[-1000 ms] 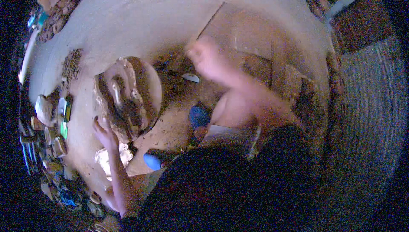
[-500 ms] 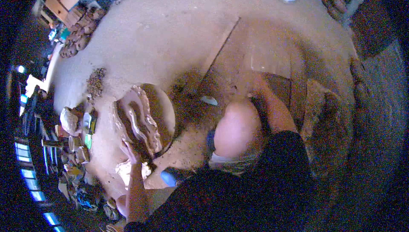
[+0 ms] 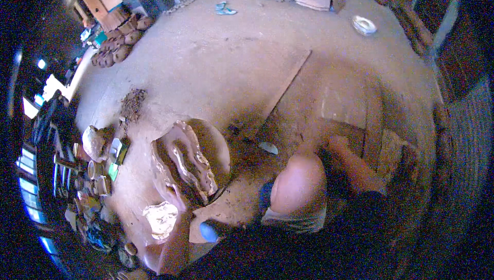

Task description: The person shapes clay inside a mold by pressing and smoothing it by hand, rolling and adding extra clay, and refining the surface using a scraper tool.

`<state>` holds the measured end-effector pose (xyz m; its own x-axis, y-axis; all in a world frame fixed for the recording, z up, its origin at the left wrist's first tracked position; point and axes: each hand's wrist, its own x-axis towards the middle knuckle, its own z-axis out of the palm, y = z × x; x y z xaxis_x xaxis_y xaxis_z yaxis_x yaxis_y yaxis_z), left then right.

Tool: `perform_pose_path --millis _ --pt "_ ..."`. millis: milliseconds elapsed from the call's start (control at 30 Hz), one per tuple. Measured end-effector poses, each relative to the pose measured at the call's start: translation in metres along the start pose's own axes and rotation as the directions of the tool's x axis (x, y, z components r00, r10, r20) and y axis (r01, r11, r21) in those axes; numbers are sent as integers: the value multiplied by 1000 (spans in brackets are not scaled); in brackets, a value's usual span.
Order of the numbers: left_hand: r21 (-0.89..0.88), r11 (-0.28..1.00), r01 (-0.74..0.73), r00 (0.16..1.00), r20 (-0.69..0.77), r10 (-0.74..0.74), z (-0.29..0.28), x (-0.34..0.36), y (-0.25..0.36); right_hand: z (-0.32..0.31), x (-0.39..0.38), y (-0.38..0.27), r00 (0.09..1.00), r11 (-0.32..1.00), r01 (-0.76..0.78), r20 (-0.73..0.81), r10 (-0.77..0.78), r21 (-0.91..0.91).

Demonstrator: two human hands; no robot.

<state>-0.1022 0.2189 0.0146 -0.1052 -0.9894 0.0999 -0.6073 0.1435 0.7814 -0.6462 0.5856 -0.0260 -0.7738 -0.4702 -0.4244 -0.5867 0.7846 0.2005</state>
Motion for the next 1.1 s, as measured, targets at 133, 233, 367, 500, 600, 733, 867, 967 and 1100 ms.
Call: perform_pose_path --millis 133,233,367,500,600,733,867,967,1100 --pt "-119 993 -22 999 -52 16 13 17 -56 -2 -9 0 956 994 10 -291 24 113" --pt "-82 993 84 994 -66 -89 17 11 -67 0 -40 -25 979 989 -13 -202 43 146" --pt "-36 999 35 995 -87 -38 22 12 -57 -1 -47 -23 980 964 177 -125 -155 198" --pt "-36 999 24 996 -82 -27 28 10 -53 14 -21 -23 843 933 -34 -492 220 359" --pt "-38 999 24 997 -79 -27 32 11 -53 20 1 -28 983 838 123 -181 -30 532" --pt "-23 1000 15 996 -86 -17 31 10 -55 10 -5 -54 974 903 182 -199 -110 389" --pt "7 1000 17 994 -106 -16 21 11 -59 -48 -24 -43 892 599 176 -383 239 781" --pt "2 1000 21 995 -102 -21 26 10 -57 -22 -9 -24 684 619 229 -577 447 751" --pt "-2 1000 17 997 -82 -17 35 8 -56 57 -17 4 941 972 24 -333 57 234"
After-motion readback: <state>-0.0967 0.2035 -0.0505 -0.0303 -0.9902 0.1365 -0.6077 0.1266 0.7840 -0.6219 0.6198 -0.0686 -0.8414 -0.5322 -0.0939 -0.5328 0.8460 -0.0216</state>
